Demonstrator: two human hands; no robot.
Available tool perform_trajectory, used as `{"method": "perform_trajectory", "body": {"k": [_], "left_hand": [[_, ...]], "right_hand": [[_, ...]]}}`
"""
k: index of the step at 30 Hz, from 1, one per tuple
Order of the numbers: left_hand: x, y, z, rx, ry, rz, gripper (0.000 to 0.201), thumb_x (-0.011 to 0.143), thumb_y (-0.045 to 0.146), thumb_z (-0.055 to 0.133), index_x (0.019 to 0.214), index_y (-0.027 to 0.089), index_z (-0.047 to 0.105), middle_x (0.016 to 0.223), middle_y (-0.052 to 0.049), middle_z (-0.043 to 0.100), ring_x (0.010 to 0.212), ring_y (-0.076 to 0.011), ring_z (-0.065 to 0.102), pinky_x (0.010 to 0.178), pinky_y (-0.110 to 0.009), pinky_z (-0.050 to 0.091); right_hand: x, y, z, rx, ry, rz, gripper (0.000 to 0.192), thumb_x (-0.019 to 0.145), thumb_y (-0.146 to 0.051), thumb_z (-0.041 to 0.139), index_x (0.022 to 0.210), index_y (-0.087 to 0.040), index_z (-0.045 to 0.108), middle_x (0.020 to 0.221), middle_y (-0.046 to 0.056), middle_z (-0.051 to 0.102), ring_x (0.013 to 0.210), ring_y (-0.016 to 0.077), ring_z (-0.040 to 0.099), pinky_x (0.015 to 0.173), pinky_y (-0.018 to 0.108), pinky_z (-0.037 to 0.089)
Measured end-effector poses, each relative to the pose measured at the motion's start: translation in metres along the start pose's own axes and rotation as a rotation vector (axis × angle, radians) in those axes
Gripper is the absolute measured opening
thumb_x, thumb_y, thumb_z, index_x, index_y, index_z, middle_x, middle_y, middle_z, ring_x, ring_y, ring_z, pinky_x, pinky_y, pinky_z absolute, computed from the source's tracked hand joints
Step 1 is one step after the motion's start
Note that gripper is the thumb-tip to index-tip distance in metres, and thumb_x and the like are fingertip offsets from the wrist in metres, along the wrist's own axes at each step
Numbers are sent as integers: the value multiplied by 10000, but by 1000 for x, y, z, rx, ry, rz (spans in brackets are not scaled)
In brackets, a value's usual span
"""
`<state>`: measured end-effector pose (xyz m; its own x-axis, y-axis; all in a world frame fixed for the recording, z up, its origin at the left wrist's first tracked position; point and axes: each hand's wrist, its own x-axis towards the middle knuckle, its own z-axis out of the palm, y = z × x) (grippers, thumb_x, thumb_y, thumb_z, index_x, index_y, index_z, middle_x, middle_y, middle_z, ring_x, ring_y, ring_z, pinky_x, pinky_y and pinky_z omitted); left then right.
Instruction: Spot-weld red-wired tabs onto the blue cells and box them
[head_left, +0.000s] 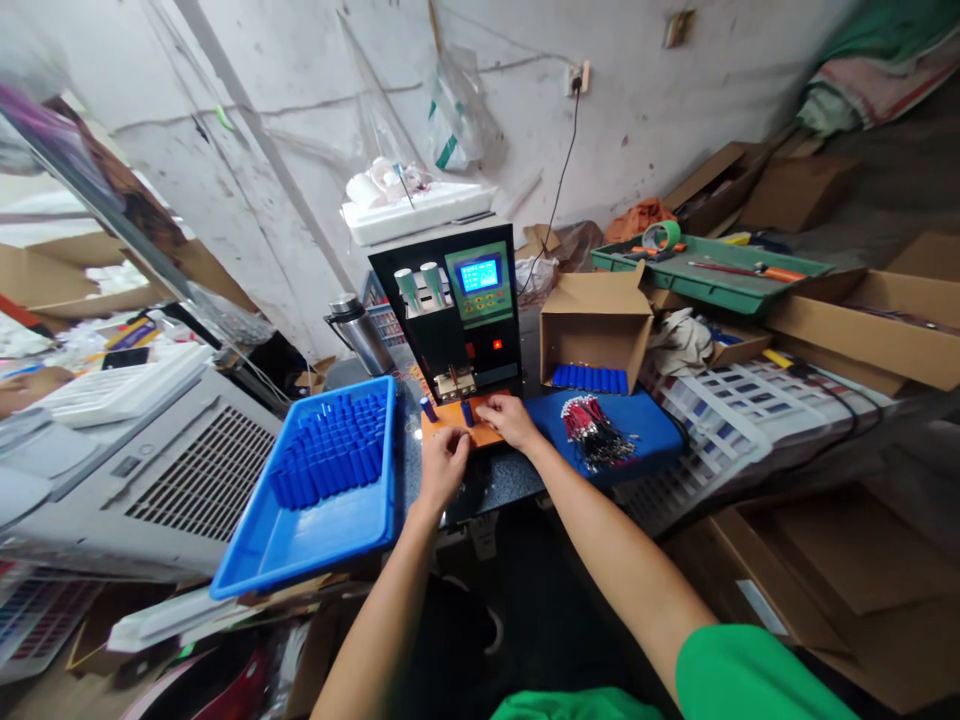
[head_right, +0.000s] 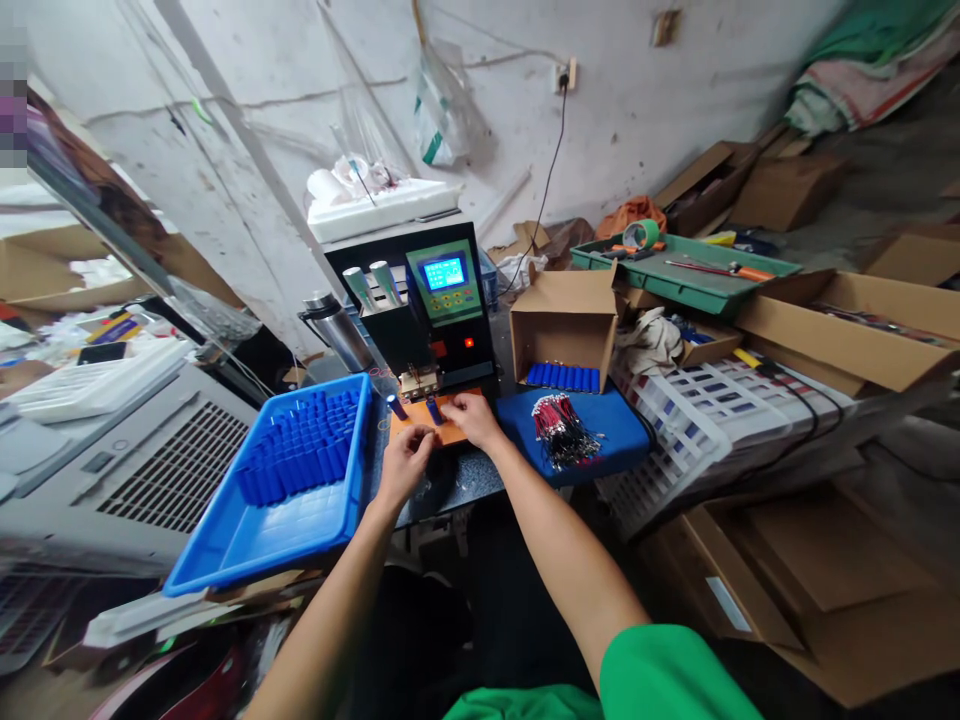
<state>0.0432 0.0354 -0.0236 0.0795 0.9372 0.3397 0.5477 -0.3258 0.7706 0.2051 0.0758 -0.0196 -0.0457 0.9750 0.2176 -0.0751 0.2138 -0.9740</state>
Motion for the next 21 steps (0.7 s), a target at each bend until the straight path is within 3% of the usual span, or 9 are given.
{"method": "perform_trajectory", "body": {"k": [4, 7, 14, 18, 21], "left_hand": [[4, 1, -1, -73, -29, -46, 185, 843, 350, 565, 774, 188, 622, 730, -12, 666, 646, -152, 597, 656, -274, 479], [8, 4, 1, -109, -26, -78, 210, 833, 370, 568, 753, 179, 603, 699, -2, 639, 635, -145, 580, 642, -262, 465], [4, 3, 4, -143, 17, -30, 187, 856, 344, 552, 773, 179, 581, 730, -14, 638, 654, -151, 601, 623, -262, 472], [0, -3, 0, 4, 129, 168, 115, 845, 248, 557, 892, 182, 639, 1041, -86, 648, 976, -210, 635, 848, -342, 527], [5, -6, -1, 120, 40, 297, 314, 829, 174, 558, 1122, 206, 665, 1308, -109, 570, 1225, -249, 551, 1034, -410, 462]], "right_hand": [[0, -1, -5, -14, -166, -22, 208, 663, -372, 695, 686, -167, 670, 657, 0, 652, 622, 134, 549, 634, 255, 426], [1, 0, -6, -32, -234, -13, 191, 667, -336, 691, 702, -148, 684, 694, 20, 679, 650, 136, 577, 667, 259, 444], [1, -1, -5, -28, -167, 3, 176, 661, -328, 699, 662, -155, 665, 612, -11, 619, 593, 116, 517, 582, 237, 393], [0, -5, -9, 89, -120, 77, 199, 640, -359, 698, 630, -168, 642, 484, -50, 510, 467, 91, 413, 477, 223, 305], [0, -6, -11, 207, -88, 139, 195, 631, -356, 681, 619, -173, 617, 438, -68, 455, 402, 71, 341, 423, 215, 232]]}}
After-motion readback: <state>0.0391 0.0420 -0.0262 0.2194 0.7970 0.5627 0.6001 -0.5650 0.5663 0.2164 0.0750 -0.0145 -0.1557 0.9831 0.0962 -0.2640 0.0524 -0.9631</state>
